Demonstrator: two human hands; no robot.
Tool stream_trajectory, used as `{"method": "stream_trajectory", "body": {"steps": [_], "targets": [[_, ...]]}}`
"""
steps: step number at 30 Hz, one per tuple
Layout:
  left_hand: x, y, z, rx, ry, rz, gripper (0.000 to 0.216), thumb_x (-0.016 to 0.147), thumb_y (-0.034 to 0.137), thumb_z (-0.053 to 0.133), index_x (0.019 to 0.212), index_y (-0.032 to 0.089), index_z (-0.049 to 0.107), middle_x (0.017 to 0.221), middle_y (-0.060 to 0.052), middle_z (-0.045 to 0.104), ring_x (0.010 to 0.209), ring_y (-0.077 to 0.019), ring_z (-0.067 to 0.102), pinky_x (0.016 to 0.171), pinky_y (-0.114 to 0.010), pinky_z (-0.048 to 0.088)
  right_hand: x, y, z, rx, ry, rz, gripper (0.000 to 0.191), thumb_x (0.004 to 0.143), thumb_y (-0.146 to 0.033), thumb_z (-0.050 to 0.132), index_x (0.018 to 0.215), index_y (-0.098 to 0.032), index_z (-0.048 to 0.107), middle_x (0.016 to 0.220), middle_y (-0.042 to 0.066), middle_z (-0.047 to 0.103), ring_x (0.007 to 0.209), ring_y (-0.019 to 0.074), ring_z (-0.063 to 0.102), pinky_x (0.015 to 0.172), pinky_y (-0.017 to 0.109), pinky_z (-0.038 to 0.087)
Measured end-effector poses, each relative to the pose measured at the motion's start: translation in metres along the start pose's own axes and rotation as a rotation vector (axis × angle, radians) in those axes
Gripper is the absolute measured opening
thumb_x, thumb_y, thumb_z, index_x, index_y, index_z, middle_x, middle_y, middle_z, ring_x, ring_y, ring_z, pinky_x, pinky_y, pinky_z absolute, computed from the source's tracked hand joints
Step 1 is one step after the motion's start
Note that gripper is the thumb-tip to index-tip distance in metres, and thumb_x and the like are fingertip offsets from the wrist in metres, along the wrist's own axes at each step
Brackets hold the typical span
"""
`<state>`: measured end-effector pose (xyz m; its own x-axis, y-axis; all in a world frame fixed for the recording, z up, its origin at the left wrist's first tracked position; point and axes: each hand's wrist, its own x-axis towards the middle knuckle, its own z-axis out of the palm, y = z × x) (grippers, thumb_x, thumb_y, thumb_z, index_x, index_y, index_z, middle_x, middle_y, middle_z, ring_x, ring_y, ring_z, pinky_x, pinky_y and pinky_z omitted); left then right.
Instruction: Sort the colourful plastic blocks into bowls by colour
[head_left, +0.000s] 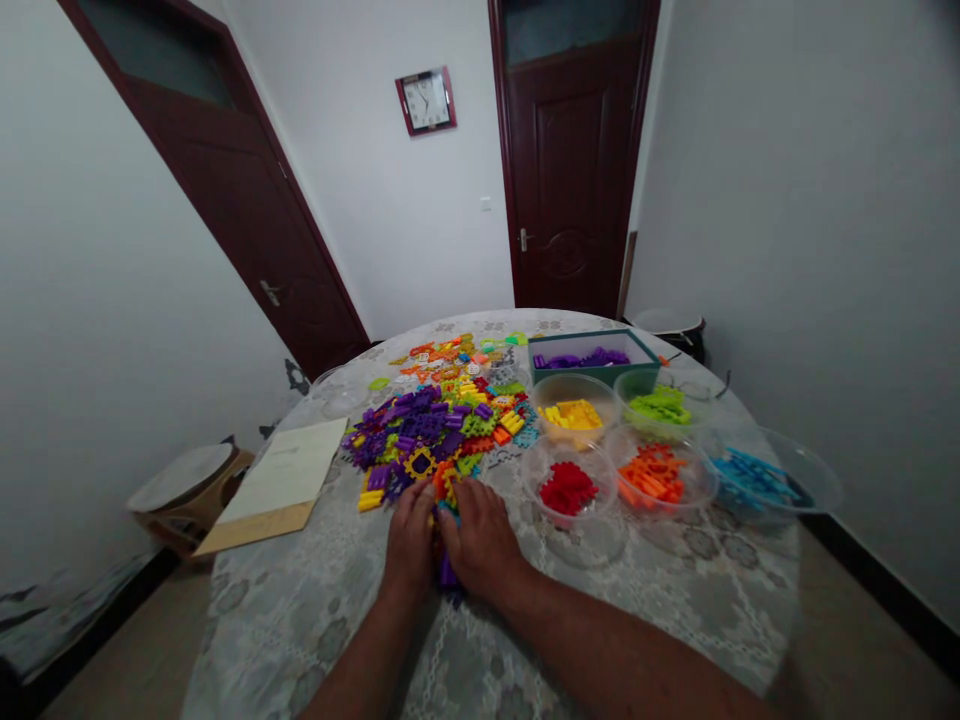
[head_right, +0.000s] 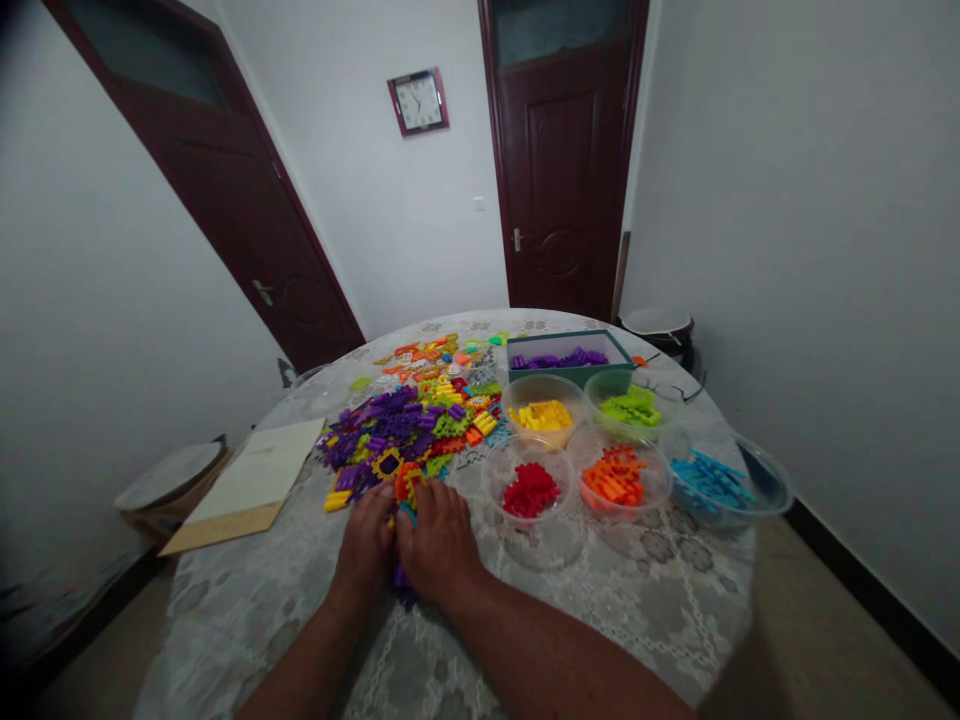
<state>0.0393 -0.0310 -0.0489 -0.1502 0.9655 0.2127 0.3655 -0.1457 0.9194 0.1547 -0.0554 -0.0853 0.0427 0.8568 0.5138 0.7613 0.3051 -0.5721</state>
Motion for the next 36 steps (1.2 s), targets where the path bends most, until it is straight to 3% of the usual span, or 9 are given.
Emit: {"method": "stream_trajectory", "body": {"steps": [4, 10, 17, 21, 25, 29, 33, 36], "targets": [[0.006, 0.014, 0.011, -0.149, 0.077, -0.184, 0.047, 0.081, 0.058, 0.071, 0.103, 0.018, 0.067, 0.104, -0.011, 0.073, 0.102, -0.0302, 0.07, 0.097, -0.045, 0.051, 0.0, 0.0, -0.002, 0.006, -0.011, -0.018, 0.043, 0.101, -0.029, 0.057, 0.142, -0.017, 0.055, 0.138, 0.016, 0.063, 0.129, 0.0304, 0.058, 0.11, 0.05, 0.049], [0.016, 0.022, 0.015, -0.088, 0.067, -0.154, 0.039, 0.082, 0.057, 0.072, 0.096, 0.022, 0.066, 0.092, -0.005, 0.07, 0.091, -0.0268, 0.065, 0.089, -0.041, 0.049, -0.001, 0.003, 0.0, 0.049, 0.01, -0.029, 0.048, 0.097, -0.027, 0.06, 0.143, -0.017, 0.053, 0.134, 0.016, 0.064, 0.126, 0.0301, 0.059, 0.108, 0.05, 0.05], [0.019, 0.02, 0.014, -0.118, -0.002, -0.049, 0.034, 0.095, 0.048, 0.057, 0.119, 0.025, 0.064, 0.126, -0.008, 0.069, 0.122, -0.0266, 0.063, 0.111, -0.042, 0.043, -0.006, 0.006, 0.009, -0.015, 0.051, -0.04, 0.052, 0.097, -0.028, 0.06, 0.146, -0.013, 0.053, 0.146, 0.022, 0.057, 0.136, 0.0348, 0.053, 0.111, 0.057, 0.048], [0.014, 0.019, 0.014, -0.178, -0.051, -0.082, 0.043, 0.085, 0.05, 0.074, 0.118, 0.023, 0.067, 0.119, -0.008, 0.072, 0.114, -0.0276, 0.067, 0.109, -0.042, 0.046, -0.005, 0.006, 0.006, 0.0, 0.054, -0.059, 0.055, 0.094, -0.026, 0.059, 0.148, -0.015, 0.052, 0.147, 0.02, 0.057, 0.137, 0.0338, 0.052, 0.113, 0.058, 0.047], [0.01, 0.017, 0.016, -0.436, -0.084, -0.211, 0.052, 0.075, 0.045, 0.086, 0.117, 0.021, 0.068, 0.114, -0.008, 0.076, 0.107, -0.0261, 0.071, 0.104, -0.04, 0.051, -0.001, 0.005, 0.002, 0.012, 0.054, -0.126, 0.056, 0.092, -0.023, 0.058, 0.147, -0.014, 0.055, 0.15, 0.021, 0.055, 0.141, 0.033, 0.047, 0.116, 0.058, 0.045], [0.008, 0.009, 0.021, -0.777, -0.136, -0.351, 0.046, 0.073, 0.045, 0.089, 0.104, 0.016, 0.072, 0.106, -0.009, 0.078, 0.104, -0.0268, 0.073, 0.1, -0.041, 0.054, 0.002, 0.001, -0.001, 0.018, 0.072, -0.188, 0.063, 0.092, -0.024, 0.056, 0.153, -0.008, 0.049, 0.154, 0.023, 0.052, 0.149, 0.0339, 0.041, 0.12, 0.058, 0.041], [0.007, 0.006, 0.026, -0.895, -0.124, -0.399, 0.042, 0.067, 0.036, 0.092, 0.098, 0.014, 0.075, 0.102, -0.008, 0.079, 0.102, -0.0262, 0.074, 0.097, -0.038, 0.055, 0.005, 0.0, -0.004, 0.069, 0.103, -0.171, 0.067, 0.098, -0.026, 0.048, 0.161, -0.007, 0.037, 0.155, 0.022, 0.052, 0.148, 0.031, 0.043, 0.123, 0.056, 0.037], [0.004, 0.009, 0.03, -0.894, -0.181, -0.423, 0.034, 0.064, 0.029, 0.09, 0.09, 0.013, 0.075, 0.095, -0.009, 0.079, 0.097, -0.0285, 0.075, 0.09, -0.039, 0.058, 0.007, 0.0, -0.008, 0.088, 0.097, -0.122, 0.065, 0.103, -0.031, 0.044, 0.164, -0.01, 0.033, 0.158, 0.021, 0.05, 0.15, 0.0308, 0.041, 0.125, 0.058, 0.033]]}}
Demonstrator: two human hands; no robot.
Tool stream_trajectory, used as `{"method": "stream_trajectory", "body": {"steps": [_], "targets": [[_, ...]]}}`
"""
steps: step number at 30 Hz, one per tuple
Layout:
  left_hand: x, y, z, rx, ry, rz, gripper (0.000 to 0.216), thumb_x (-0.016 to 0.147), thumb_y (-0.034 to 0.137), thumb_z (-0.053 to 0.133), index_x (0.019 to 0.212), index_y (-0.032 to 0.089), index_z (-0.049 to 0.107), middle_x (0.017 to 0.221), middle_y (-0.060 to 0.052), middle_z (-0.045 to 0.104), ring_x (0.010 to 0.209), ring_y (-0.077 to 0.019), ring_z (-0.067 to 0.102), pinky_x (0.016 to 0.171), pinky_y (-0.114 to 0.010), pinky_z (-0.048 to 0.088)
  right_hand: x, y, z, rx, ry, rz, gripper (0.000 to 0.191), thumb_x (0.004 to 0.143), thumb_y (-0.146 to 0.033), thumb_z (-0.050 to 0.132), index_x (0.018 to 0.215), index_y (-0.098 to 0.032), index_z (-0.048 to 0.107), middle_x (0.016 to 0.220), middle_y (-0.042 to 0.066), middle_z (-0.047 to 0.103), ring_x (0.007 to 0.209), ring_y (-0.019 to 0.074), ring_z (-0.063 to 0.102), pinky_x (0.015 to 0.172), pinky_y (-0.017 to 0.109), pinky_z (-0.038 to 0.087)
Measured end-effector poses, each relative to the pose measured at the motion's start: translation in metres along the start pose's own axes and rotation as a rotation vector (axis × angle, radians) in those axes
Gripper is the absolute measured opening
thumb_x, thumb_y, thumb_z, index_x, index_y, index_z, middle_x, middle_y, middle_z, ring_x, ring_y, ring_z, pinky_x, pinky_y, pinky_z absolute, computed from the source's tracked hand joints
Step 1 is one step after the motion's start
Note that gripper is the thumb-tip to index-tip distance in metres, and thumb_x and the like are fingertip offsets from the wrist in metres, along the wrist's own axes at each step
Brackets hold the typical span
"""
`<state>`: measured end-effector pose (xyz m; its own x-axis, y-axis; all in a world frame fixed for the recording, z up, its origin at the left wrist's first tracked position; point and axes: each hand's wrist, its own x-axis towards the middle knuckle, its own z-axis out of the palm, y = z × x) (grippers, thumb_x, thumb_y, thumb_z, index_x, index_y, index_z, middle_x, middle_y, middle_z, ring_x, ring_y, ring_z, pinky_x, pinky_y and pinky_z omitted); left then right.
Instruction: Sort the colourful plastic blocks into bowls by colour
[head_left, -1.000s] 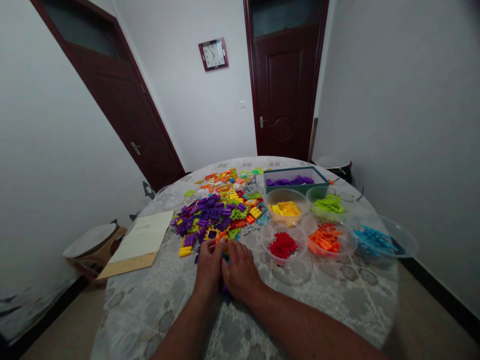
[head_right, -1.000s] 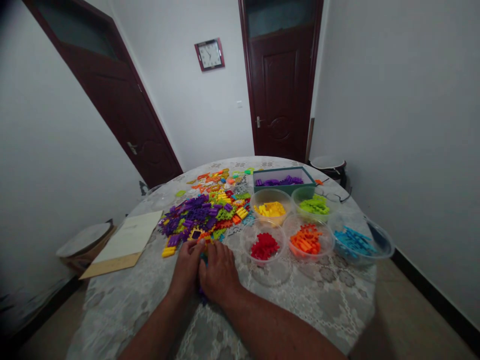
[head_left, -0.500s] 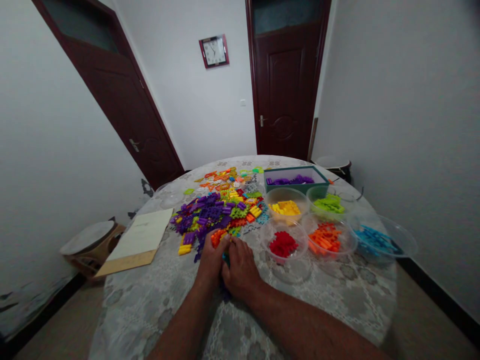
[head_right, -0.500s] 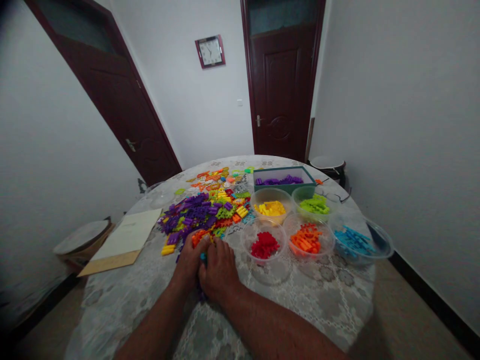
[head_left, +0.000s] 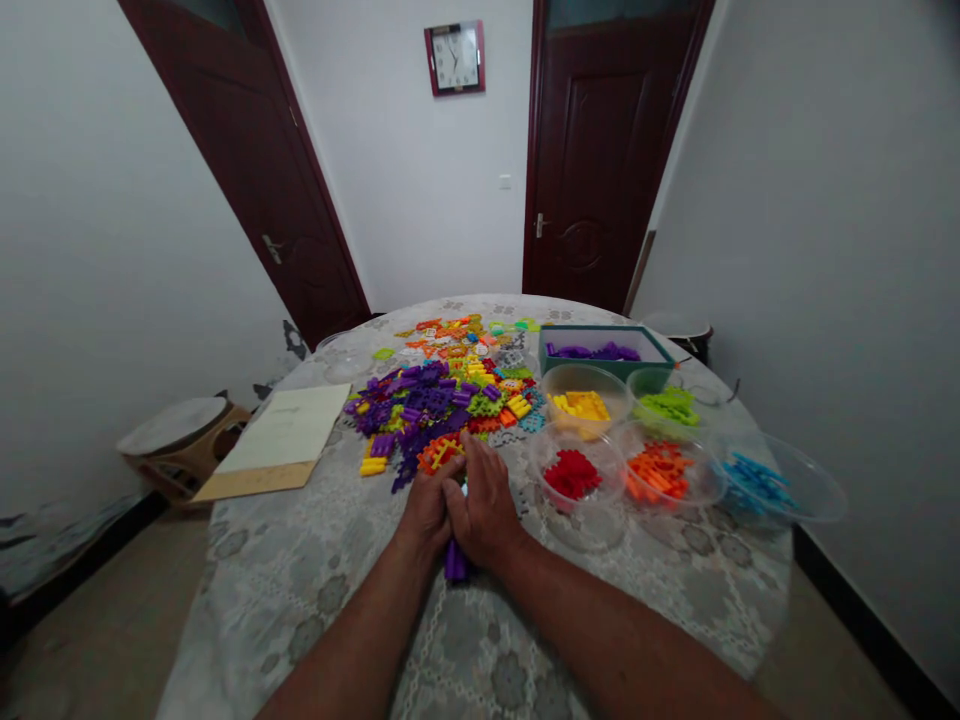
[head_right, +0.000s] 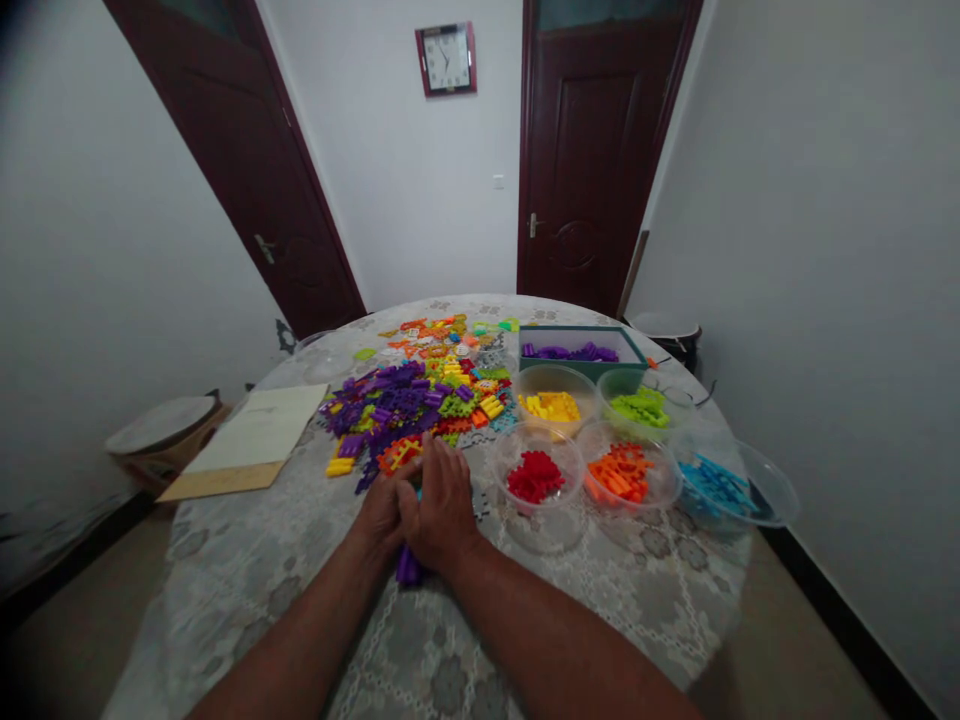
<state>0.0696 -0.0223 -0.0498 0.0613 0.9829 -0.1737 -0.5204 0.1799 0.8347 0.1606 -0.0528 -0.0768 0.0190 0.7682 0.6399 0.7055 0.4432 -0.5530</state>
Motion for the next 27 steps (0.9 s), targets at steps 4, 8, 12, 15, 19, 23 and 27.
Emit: {"method": "stream_trajectory", "body": {"steps": [4, 8, 12, 15, 19, 23, 27], "targets": [[-0.004, -0.001, 0.008, -0.018, -0.033, 0.024, 0.031, 0.062, 0.021, 0.087, 0.089, 0.014, 0.074, 0.086, -0.006, 0.078, 0.09, -0.0271, 0.075, 0.083, -0.037, 0.059, 0.006, 0.004, -0.008, 0.106, -0.023, 0.03, 0.06, 0.107, -0.034, 0.038, 0.164, -0.014, 0.033, 0.161, 0.018, 0.048, 0.155, 0.0265, 0.037, 0.127, 0.053, 0.032], [-0.004, 0.001, 0.009, -0.117, 0.013, 0.042, 0.042, 0.06, 0.016, 0.088, 0.099, 0.017, 0.073, 0.083, -0.002, 0.077, 0.082, -0.0229, 0.076, 0.082, -0.036, 0.061, 0.013, 0.009, -0.015, 0.292, -0.012, 0.15, 0.055, 0.111, -0.031, 0.028, 0.164, -0.019, 0.033, 0.161, 0.013, 0.05, 0.152, 0.0199, 0.043, 0.124, 0.043, 0.039], [0.002, 0.012, 0.001, -0.22, 0.072, 0.0, 0.04, 0.061, 0.012, 0.088, 0.096, 0.014, 0.071, 0.086, -0.005, 0.077, 0.077, -0.0215, 0.075, 0.081, -0.038, 0.064, 0.015, 0.014, -0.016, 0.375, 0.027, 0.258, 0.056, 0.11, -0.032, 0.028, 0.164, -0.02, 0.034, 0.156, 0.013, 0.055, 0.144, 0.0215, 0.052, 0.118, 0.043, 0.045], [0.006, 0.026, -0.008, -0.3, 0.106, -0.016, 0.032, 0.065, 0.007, 0.082, 0.094, 0.013, 0.069, 0.087, -0.007, 0.078, 0.08, -0.0242, 0.077, 0.081, -0.043, 0.066, 0.013, 0.018, -0.014, 0.423, 0.034, 0.271, 0.053, 0.108, -0.031, 0.037, 0.159, -0.021, 0.043, 0.15, 0.012, 0.06, 0.14, 0.0235, 0.056, 0.118, 0.046, 0.045], [0.006, 0.046, -0.013, -0.374, 0.137, -0.098, 0.019, 0.073, 0.003, 0.073, 0.091, 0.011, 0.07, 0.09, -0.011, 0.079, 0.086, -0.027, 0.078, 0.082, -0.044, 0.067, 0.012, 0.015, -0.016, 0.366, -0.016, 0.16, 0.039, 0.104, -0.028, 0.047, 0.14, -0.023, 0.061, 0.137, 0.011, 0.066, 0.132, 0.025, 0.059, 0.117, 0.048, 0.044], [0.001, 0.056, -0.01, -0.417, 0.136, -0.142, 0.017, 0.076, 0.004, 0.071, 0.092, 0.01, 0.072, 0.09, -0.012, 0.08, 0.082, -0.0254, 0.079, 0.079, -0.04, 0.068, 0.013, 0.005, -0.023, 0.272, -0.021, 0.012, 0.032, 0.102, -0.025, 0.052, 0.132, -0.023, 0.064, 0.128, 0.01, 0.068, 0.125, 0.0255, 0.061, 0.112, 0.049, 0.048], [-0.005, 0.054, -0.01, -0.396, 0.117, -0.108, 0.025, 0.072, 0.003, 0.075, 0.095, 0.012, 0.071, 0.09, -0.009, 0.079, 0.079, -0.0242, 0.078, 0.079, -0.041, 0.067, 0.012, -0.002, -0.029, 0.198, 0.027, -0.081, 0.037, 0.101, -0.023, 0.055, 0.138, -0.024, 0.059, 0.133, 0.012, 0.064, 0.129, 0.0266, 0.058, 0.113, 0.052, 0.048]]}}
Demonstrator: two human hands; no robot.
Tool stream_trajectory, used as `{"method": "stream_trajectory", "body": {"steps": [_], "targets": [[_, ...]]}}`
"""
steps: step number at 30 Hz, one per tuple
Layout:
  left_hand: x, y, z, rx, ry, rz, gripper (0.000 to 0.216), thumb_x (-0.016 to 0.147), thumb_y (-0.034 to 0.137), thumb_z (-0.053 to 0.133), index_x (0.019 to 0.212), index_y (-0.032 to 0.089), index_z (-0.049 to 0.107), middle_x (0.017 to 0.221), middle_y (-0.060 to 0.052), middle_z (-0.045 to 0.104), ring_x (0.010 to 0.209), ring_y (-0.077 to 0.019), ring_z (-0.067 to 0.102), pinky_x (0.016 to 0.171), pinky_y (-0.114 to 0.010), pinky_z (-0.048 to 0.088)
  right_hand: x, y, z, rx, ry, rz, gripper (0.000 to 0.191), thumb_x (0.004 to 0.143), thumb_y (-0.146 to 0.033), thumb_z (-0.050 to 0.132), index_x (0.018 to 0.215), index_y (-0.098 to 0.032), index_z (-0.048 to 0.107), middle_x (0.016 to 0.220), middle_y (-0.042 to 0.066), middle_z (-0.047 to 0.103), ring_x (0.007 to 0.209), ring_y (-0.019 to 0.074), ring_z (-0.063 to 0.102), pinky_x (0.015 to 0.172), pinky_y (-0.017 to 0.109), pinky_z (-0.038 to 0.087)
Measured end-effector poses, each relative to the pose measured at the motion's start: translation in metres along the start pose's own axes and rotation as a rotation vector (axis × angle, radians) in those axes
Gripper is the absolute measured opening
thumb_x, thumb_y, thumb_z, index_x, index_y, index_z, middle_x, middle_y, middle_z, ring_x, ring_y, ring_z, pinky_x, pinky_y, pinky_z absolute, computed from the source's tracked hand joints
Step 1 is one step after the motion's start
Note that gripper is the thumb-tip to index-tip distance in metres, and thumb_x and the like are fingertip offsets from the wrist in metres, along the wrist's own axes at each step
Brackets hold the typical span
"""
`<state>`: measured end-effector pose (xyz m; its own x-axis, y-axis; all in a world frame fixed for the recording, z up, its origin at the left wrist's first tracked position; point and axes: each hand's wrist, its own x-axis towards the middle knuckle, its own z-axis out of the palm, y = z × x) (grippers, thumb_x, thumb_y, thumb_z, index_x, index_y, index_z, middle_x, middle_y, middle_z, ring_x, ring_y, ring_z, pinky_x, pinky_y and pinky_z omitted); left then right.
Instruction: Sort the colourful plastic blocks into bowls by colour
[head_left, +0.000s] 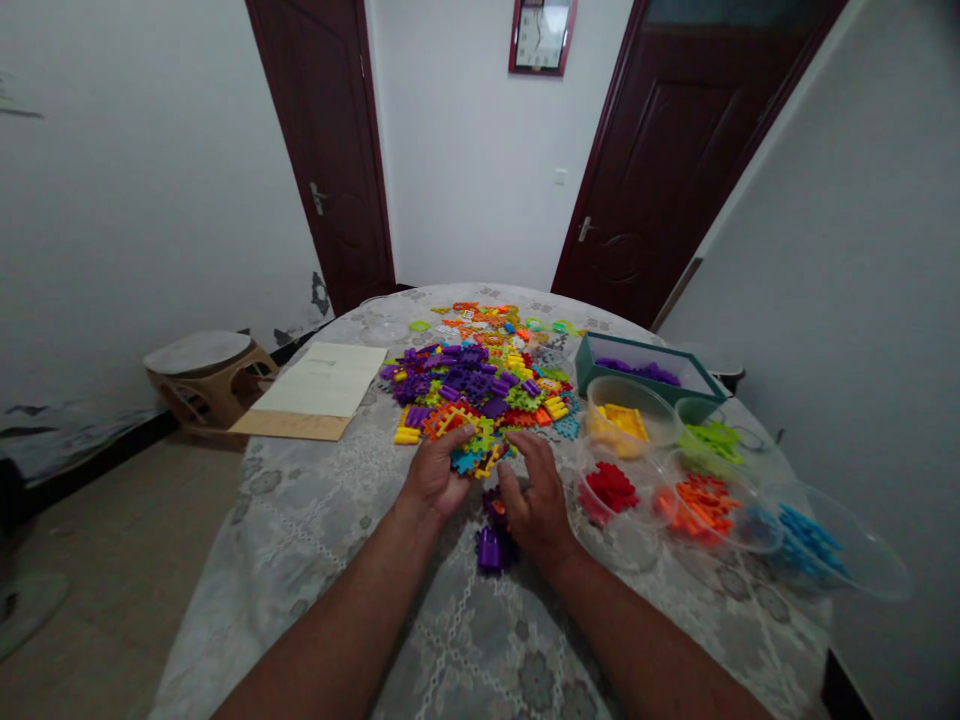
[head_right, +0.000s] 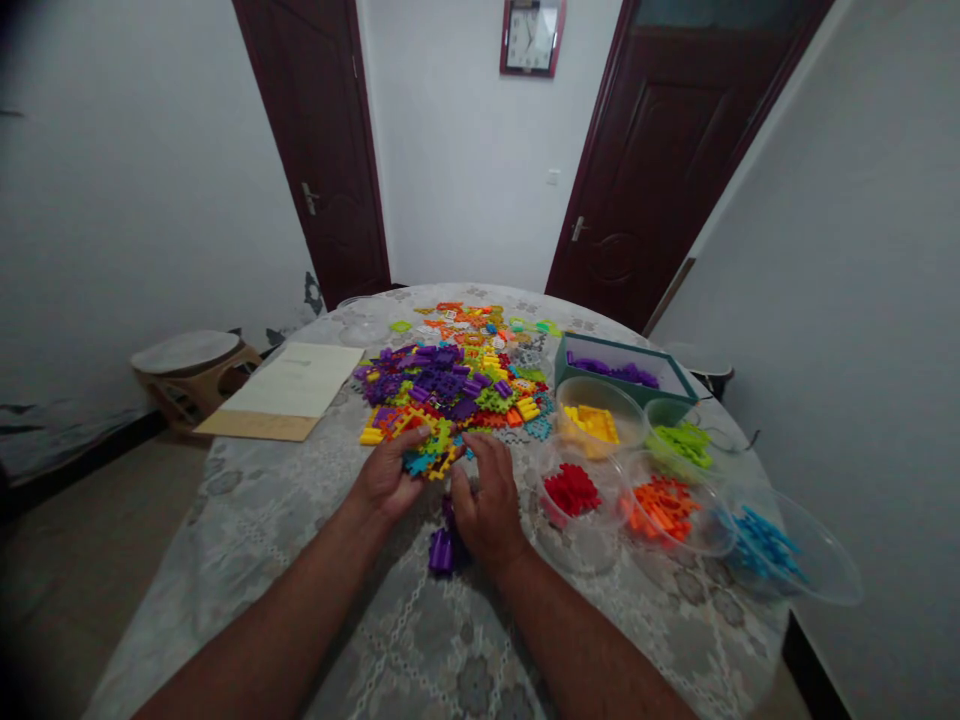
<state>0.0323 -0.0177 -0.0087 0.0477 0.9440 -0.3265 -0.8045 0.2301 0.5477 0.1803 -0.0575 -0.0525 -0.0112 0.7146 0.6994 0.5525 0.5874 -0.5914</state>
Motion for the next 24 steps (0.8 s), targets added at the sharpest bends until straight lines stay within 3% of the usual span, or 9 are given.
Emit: {"method": "stream_trajectory", "body": {"steps": [4, 7, 13, 19, 24], "targets": [[-0.005, 0.001, -0.008, 0.086, -0.065, 0.003, 0.033, 0.067, 0.004, 0.08, 0.098, 0.012, 0.07, 0.092, -0.009, 0.079, 0.079, -0.0253, 0.077, 0.075, -0.042, 0.066, -0.002, -0.005, -0.004, -0.044, -0.003, -0.053, 0.049, 0.102, -0.023, 0.055, 0.151, -0.025, 0.05, 0.145, 0.014, 0.058, 0.139, 0.028, 0.053, 0.117, 0.055, 0.046], [-0.01, 0.002, -0.014, 0.175, -0.141, -0.013, 0.035, 0.065, 0.008, 0.084, 0.098, 0.012, 0.071, 0.088, -0.008, 0.077, 0.073, -0.0217, 0.074, 0.07, -0.035, 0.063, -0.004, -0.006, -0.006, -0.057, -0.034, -0.056, 0.052, 0.103, -0.022, 0.054, 0.155, -0.026, 0.046, 0.151, 0.013, 0.055, 0.144, 0.0276, 0.049, 0.12, 0.056, 0.043], [-0.022, 0.001, -0.017, 0.334, -0.347, -0.153, 0.043, 0.062, 0.011, 0.089, 0.102, 0.014, 0.072, 0.088, -0.007, 0.076, 0.073, -0.0188, 0.071, 0.072, -0.031, 0.058, 0.0, -0.006, -0.009, -0.057, -0.079, 0.061, 0.048, 0.106, -0.027, 0.051, 0.154, -0.026, 0.05, 0.154, 0.012, 0.056, 0.146, 0.0272, 0.049, 0.123, 0.056, 0.039], [-0.031, -0.001, -0.014, 0.434, -0.427, -0.219, 0.052, 0.06, 0.004, 0.081, 0.109, 0.016, 0.072, 0.09, -0.006, 0.076, 0.076, -0.0201, 0.071, 0.071, -0.029, 0.055, 0.01, -0.015, -0.014, 0.015, -0.164, 0.172, 0.034, 0.105, -0.029, 0.051, 0.135, -0.025, 0.068, 0.143, 0.01, 0.065, 0.136, 0.025, 0.059, 0.12, 0.048, 0.044], [-0.03, 0.001, -0.015, 0.473, -0.451, -0.231, 0.051, 0.066, 0.008, 0.083, 0.114, 0.016, 0.072, 0.097, -0.008, 0.077, 0.082, -0.0223, 0.073, 0.074, -0.031, 0.056, 0.014, -0.029, -0.018, 0.114, -0.136, 0.215, 0.03, 0.1, -0.024, 0.056, 0.126, -0.025, 0.071, 0.131, 0.009, 0.07, 0.126, 0.0236, 0.063, 0.114, 0.043, 0.047]]}}
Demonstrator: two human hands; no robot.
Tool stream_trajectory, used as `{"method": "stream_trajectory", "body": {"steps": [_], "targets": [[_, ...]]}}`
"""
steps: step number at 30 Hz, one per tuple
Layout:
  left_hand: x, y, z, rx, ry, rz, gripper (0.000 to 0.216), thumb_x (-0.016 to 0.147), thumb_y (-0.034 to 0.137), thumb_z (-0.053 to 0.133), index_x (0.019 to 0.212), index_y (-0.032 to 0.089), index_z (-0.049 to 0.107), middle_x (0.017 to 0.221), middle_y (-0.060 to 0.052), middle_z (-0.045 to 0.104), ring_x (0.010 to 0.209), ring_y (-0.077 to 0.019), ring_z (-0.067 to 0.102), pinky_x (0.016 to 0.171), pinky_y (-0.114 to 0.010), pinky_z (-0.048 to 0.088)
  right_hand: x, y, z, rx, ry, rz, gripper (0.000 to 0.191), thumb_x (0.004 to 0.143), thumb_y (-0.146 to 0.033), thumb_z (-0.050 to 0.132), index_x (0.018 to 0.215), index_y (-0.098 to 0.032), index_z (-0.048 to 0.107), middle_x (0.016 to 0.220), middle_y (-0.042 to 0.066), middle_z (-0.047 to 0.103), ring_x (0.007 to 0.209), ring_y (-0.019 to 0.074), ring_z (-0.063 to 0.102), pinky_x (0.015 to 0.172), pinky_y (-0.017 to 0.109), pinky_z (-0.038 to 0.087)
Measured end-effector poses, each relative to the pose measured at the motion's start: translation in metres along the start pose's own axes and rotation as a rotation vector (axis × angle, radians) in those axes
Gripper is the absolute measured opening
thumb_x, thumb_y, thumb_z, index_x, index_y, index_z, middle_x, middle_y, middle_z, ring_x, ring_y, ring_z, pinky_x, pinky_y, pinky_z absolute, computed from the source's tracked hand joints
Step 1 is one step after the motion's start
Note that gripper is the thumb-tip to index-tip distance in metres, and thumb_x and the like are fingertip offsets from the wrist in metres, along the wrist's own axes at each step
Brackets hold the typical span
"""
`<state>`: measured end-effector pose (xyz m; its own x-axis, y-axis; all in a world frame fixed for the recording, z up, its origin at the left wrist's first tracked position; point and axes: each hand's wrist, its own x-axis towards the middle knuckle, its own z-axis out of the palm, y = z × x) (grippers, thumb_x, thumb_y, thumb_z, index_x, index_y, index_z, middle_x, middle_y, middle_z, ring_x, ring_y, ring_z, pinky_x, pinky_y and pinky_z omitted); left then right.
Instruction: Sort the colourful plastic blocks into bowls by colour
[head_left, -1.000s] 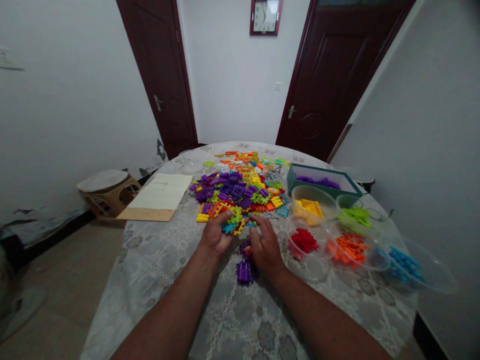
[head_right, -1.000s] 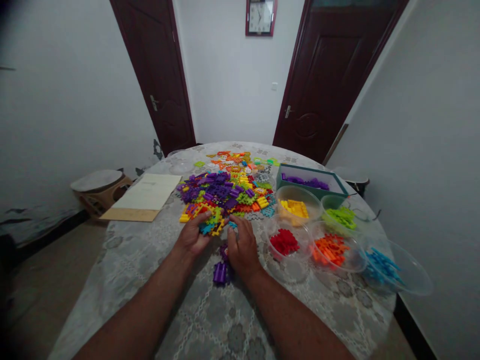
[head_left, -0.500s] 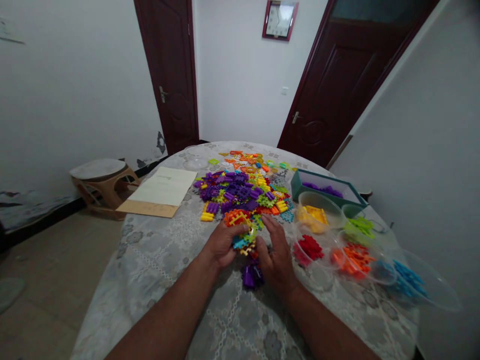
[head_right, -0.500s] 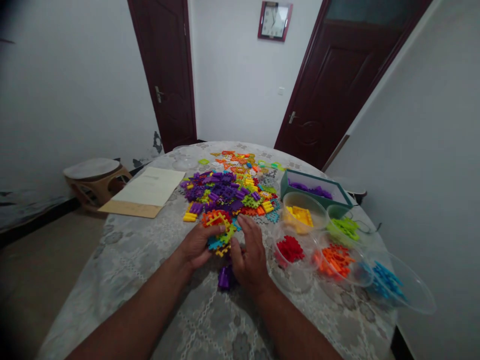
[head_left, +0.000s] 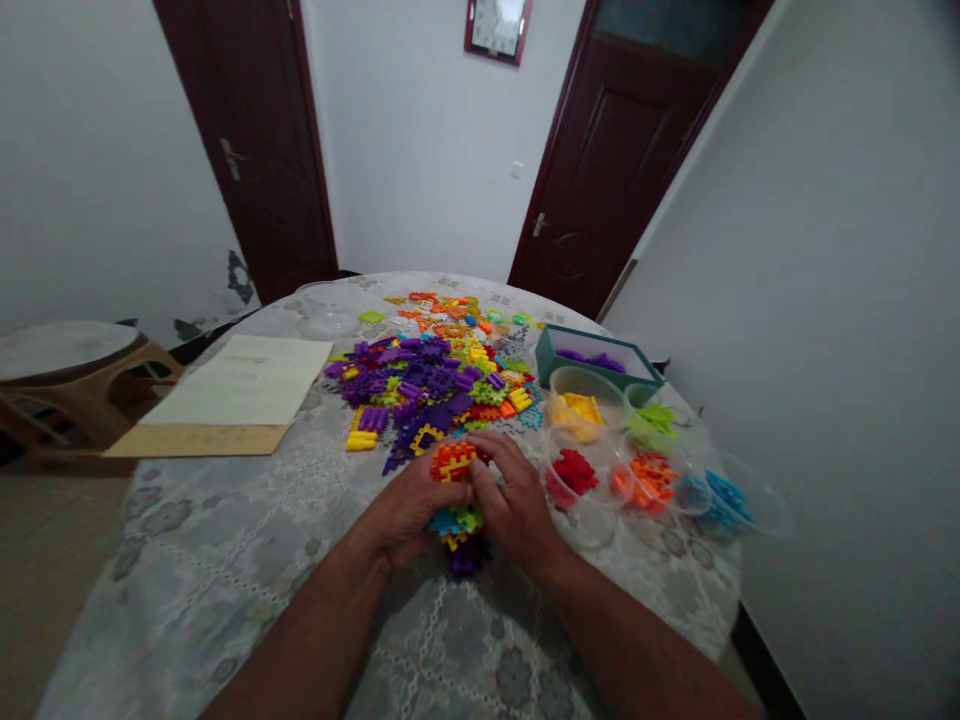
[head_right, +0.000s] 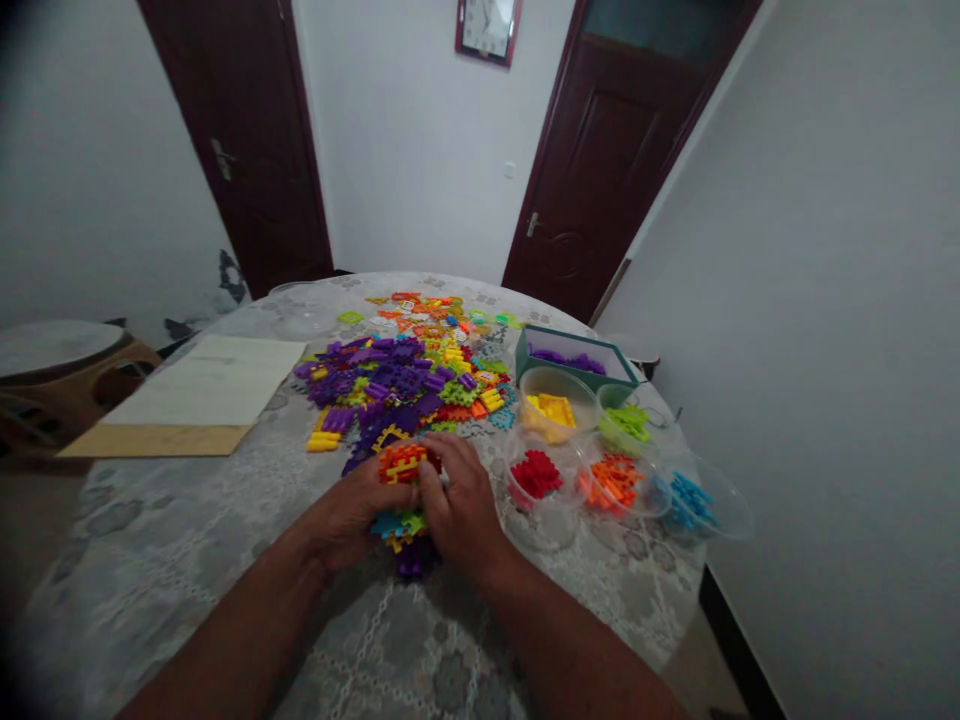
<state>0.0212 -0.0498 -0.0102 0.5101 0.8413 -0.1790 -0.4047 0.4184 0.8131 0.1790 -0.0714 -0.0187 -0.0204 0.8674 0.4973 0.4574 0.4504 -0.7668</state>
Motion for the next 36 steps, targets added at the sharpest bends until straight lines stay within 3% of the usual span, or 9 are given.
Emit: {"method": "stream_trajectory", "body": {"steps": [6, 8, 13, 18, 21, 26, 29, 34, 36], "targets": [[0.0, 0.003, -0.002, 0.009, -0.012, -0.08, 0.059, 0.07, 0.018, 0.089, 0.126, 0.015, 0.069, 0.104, -0.014, 0.079, 0.082, -0.0263, 0.076, 0.078, -0.038, 0.06, 0.006, -0.003, -0.003, 0.47, 0.069, 0.368, 0.014, 0.09, -0.034, 0.068, 0.099, -0.024, 0.069, 0.121, 0.006, 0.074, 0.111, 0.0232, 0.07, 0.096, 0.037, 0.056], [-0.001, 0.004, -0.001, -0.004, -0.023, -0.093, 0.058, 0.071, 0.02, 0.089, 0.126, 0.014, 0.069, 0.105, -0.016, 0.079, 0.083, -0.0288, 0.077, 0.08, -0.041, 0.062, 0.008, -0.002, -0.005, 0.529, 0.105, 0.445, 0.016, 0.087, -0.037, 0.071, 0.093, -0.023, 0.069, 0.113, 0.005, 0.076, 0.104, 0.022, 0.07, 0.092, 0.035, 0.056], [0.0, 0.007, -0.003, -0.03, 0.027, -0.078, 0.046, 0.072, 0.02, 0.089, 0.115, 0.011, 0.074, 0.107, -0.019, 0.08, 0.084, -0.0303, 0.079, 0.076, -0.039, 0.064, 0.011, -0.006, -0.012, 0.405, 0.235, 0.434, 0.022, 0.087, -0.042, 0.072, 0.093, -0.021, 0.071, 0.083, -0.001, 0.07, 0.076, 0.0156, 0.063, 0.073, 0.028, 0.054], [0.0, 0.01, -0.003, -0.036, 0.039, -0.069, 0.047, 0.072, 0.019, 0.089, 0.116, 0.011, 0.073, 0.113, -0.02, 0.079, 0.09, -0.0334, 0.079, 0.081, -0.046, 0.066, 0.013, -0.015, -0.031, 0.45, 0.198, 0.431, 0.028, 0.092, -0.045, 0.07, 0.104, -0.02, 0.069, 0.079, -0.002, 0.066, 0.062, 0.0131, 0.059, 0.056, 0.025, 0.052], [-0.001, 0.011, -0.002, -0.045, 0.087, -0.091, 0.05, 0.071, 0.018, 0.09, 0.117, 0.012, 0.072, 0.109, -0.02, 0.079, 0.09, -0.0341, 0.079, 0.08, -0.049, 0.067, 0.012, -0.017, -0.056, 0.367, 0.129, 0.417, 0.029, 0.094, -0.044, 0.068, 0.11, -0.02, 0.07, 0.085, 0.001, 0.07, 0.067, 0.0157, 0.064, 0.06, 0.029, 0.057], [-0.001, 0.012, -0.001, -0.041, 0.118, -0.106, 0.049, 0.071, 0.018, 0.09, 0.116, 0.012, 0.07, 0.104, -0.019, 0.079, 0.089, -0.0343, 0.079, 0.078, -0.051, 0.067, 0.011, 0.002, -0.109, -0.246, 0.171, 0.159, 0.024, 0.099, -0.033, 0.06, 0.114, -0.022, 0.074, 0.106, 0.009, 0.076, 0.095, 0.024, 0.07, 0.088, 0.041, 0.058], [-0.001, 0.013, 0.0, -0.03, 0.129, -0.106, 0.05, 0.071, 0.016, 0.089, 0.117, 0.012, 0.07, 0.105, -0.02, 0.078, 0.089, -0.0352, 0.079, 0.076, -0.051, 0.068, 0.013, 0.02, -0.129, -0.485, 0.159, 0.055, 0.025, 0.099, -0.027, 0.055, 0.113, -0.02, 0.074, 0.11, 0.012, 0.076, 0.101, 0.0269, 0.069, 0.096, 0.047, 0.055], [0.0, 0.017, -0.004, -0.068, 0.189, -0.036, 0.051, 0.071, 0.013, 0.087, 0.119, 0.015, 0.069, 0.104, -0.016, 0.079, 0.094, -0.0353, 0.079, 0.078, -0.053, 0.068, 0.006, 0.017, -0.119, -0.568, 0.258, -0.084, 0.028, 0.1, -0.02, 0.051, 0.118, -0.022, 0.073, 0.121, 0.014, 0.073, 0.118, 0.031, 0.065, 0.108, 0.058, 0.048], [0.002, 0.018, -0.008, -0.078, 0.215, 0.019, 0.054, 0.071, 0.012, 0.086, 0.122, 0.017, 0.068, 0.106, -0.014, 0.079, 0.095, -0.0349, 0.078, 0.078, -0.051, 0.068, -0.002, 0.005, -0.102, -0.464, 0.178, -0.139, 0.031, 0.101, -0.016, 0.049, 0.12, -0.025, 0.071, 0.12, 0.011, 0.074, 0.116, 0.0274, 0.067, 0.106, 0.054, 0.053]]}}
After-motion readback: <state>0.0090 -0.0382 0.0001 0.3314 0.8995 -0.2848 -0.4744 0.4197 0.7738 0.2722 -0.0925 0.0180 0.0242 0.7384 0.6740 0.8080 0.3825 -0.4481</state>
